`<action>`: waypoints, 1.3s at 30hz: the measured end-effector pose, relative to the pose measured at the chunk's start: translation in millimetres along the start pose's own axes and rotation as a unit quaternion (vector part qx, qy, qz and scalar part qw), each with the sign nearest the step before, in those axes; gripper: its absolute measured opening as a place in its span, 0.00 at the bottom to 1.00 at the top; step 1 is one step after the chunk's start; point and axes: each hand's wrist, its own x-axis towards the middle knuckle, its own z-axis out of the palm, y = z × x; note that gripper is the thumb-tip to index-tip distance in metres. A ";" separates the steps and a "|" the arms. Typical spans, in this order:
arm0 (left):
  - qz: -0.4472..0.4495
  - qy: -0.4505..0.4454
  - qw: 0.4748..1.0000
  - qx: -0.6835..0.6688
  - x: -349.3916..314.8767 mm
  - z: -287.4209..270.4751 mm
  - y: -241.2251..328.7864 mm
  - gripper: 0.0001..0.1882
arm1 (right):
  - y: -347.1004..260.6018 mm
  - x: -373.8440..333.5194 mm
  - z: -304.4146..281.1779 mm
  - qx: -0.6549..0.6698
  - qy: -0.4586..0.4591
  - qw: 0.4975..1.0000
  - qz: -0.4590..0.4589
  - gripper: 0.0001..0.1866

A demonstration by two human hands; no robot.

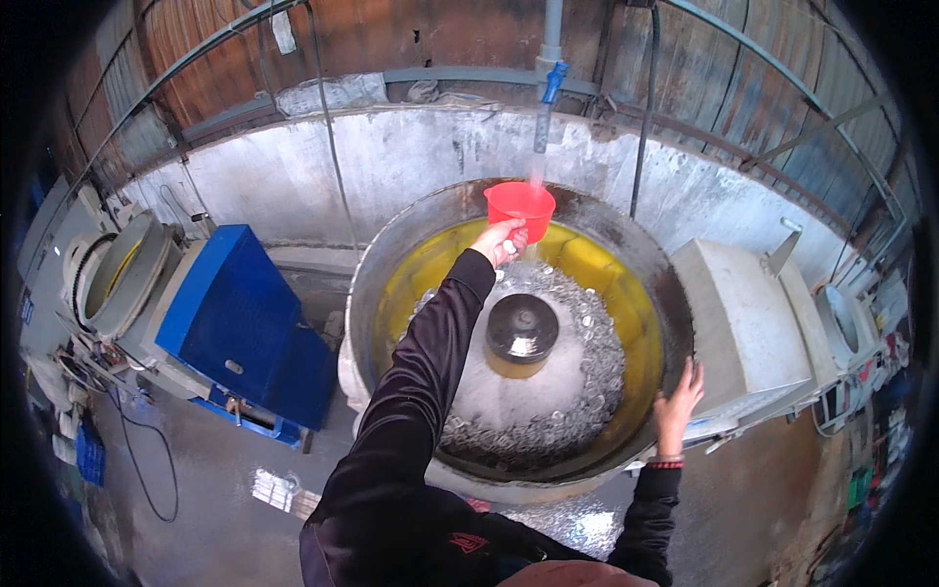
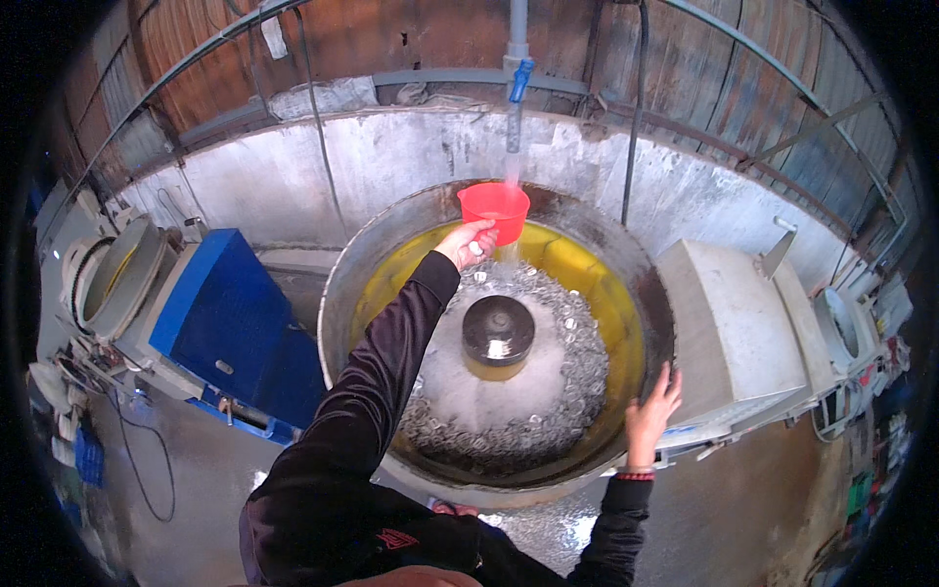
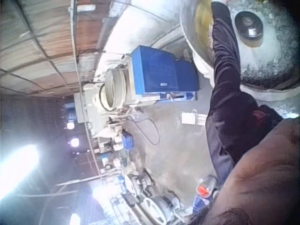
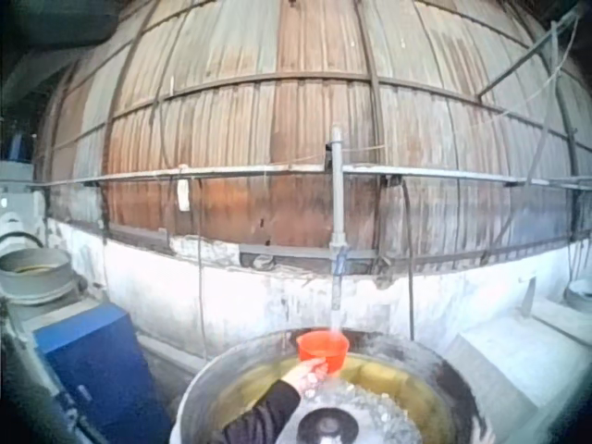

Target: The person pours a yellow liquid from a red scoop into a large rotating industrial drum containing small metallic parts. The person repeatedly scoops and pours the liquid while the drum spins, then walks away from the machine.

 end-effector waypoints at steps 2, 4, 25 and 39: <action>-0.006 0.007 1.000 -0.002 34.6 -7.8 -4.9 0.06 | -2.0 0.9 -1.1 0.000 -0.019 1.000 0.013 0.43; -0.023 0.023 0.999 -0.023 53.4 -20.5 -12.5 0.06 | -2.2 1.6 -2.1 0.018 -0.038 0.999 0.018 0.41; 0.045 0.066 0.910 0.408 2.4 -62.1 10.6 0.08 | 13.6 5.0 15.1 0.006 -0.011 1.000 -0.026 0.34; 0.119 0.176 0.739 0.639 -59.3 -37.3 54.3 0.12 | 11.0 4.5 15.6 -0.034 -0.024 0.999 -0.006 0.34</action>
